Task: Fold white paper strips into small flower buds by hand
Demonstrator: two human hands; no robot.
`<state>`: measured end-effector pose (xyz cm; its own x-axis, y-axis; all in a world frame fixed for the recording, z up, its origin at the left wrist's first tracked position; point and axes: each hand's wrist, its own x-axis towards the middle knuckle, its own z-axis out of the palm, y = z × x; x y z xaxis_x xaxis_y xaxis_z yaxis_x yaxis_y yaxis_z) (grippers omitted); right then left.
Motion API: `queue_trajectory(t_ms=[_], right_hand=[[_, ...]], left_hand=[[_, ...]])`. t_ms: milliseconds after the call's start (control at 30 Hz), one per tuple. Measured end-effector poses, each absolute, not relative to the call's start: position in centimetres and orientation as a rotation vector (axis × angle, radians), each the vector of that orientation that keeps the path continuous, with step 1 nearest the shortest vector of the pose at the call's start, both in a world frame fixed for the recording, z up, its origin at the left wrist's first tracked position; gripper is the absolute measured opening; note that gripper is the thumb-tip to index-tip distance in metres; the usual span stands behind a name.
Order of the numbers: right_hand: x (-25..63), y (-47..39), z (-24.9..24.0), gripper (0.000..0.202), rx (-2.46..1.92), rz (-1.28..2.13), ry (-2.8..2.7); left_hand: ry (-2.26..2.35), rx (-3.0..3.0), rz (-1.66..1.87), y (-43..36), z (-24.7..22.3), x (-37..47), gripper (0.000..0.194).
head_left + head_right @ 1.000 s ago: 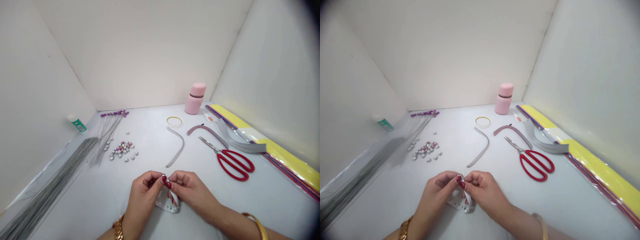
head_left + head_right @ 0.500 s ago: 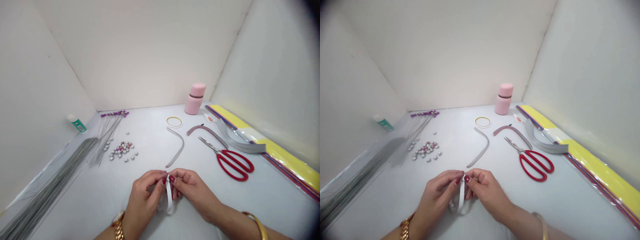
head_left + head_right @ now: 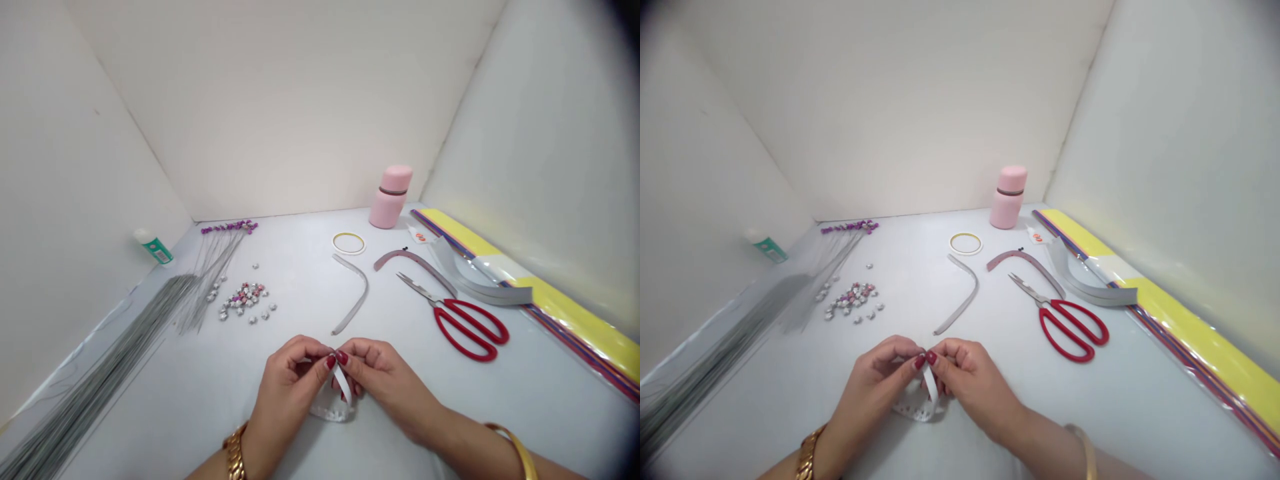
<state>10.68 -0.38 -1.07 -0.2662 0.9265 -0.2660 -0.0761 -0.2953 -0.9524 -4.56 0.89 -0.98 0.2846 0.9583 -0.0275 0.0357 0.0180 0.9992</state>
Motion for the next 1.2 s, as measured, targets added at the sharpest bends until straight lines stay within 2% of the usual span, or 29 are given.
queue_trajectory(t_ms=[133, 300, 500, 700, 933, 1200], right_hand=[[10.71, -0.54, -1.13, 0.03, -1.182, 1.694, -1.191], [10.6, -0.61, -0.94, 0.028, -1.161, 1.713, -1.177], [10.37, -0.63, -0.48, 0.03, -1.15, 1.791, -1.07], [10.36, -0.78, -0.68, 0.033, -1.13, 1.804, -1.023], [10.45, -0.7, -0.62, 0.035, -1.091, 1.769, -0.98], [10.4, -0.5, -0.65, 0.033, -1.106, 1.736, -0.921]], left_hand=[[1.025, 1.053, 0.899, 0.78, -1.0, -4.3, 0.014], [1.008, 0.964, 0.875, 0.64, -0.91, -4.07, 0.017], [1.089, 1.145, 0.928, 0.54, -1.42, -4.23, 0.017], [1.147, 1.547, 1.072, 0.43, -1.55, -4.72, 0.007], [0.978, 1.785, 1.13, 0.44, -1.05, -4.97, 0.014], [1.006, 1.413, 1.001, 0.26, -1.34, -4.77, 0.015]])
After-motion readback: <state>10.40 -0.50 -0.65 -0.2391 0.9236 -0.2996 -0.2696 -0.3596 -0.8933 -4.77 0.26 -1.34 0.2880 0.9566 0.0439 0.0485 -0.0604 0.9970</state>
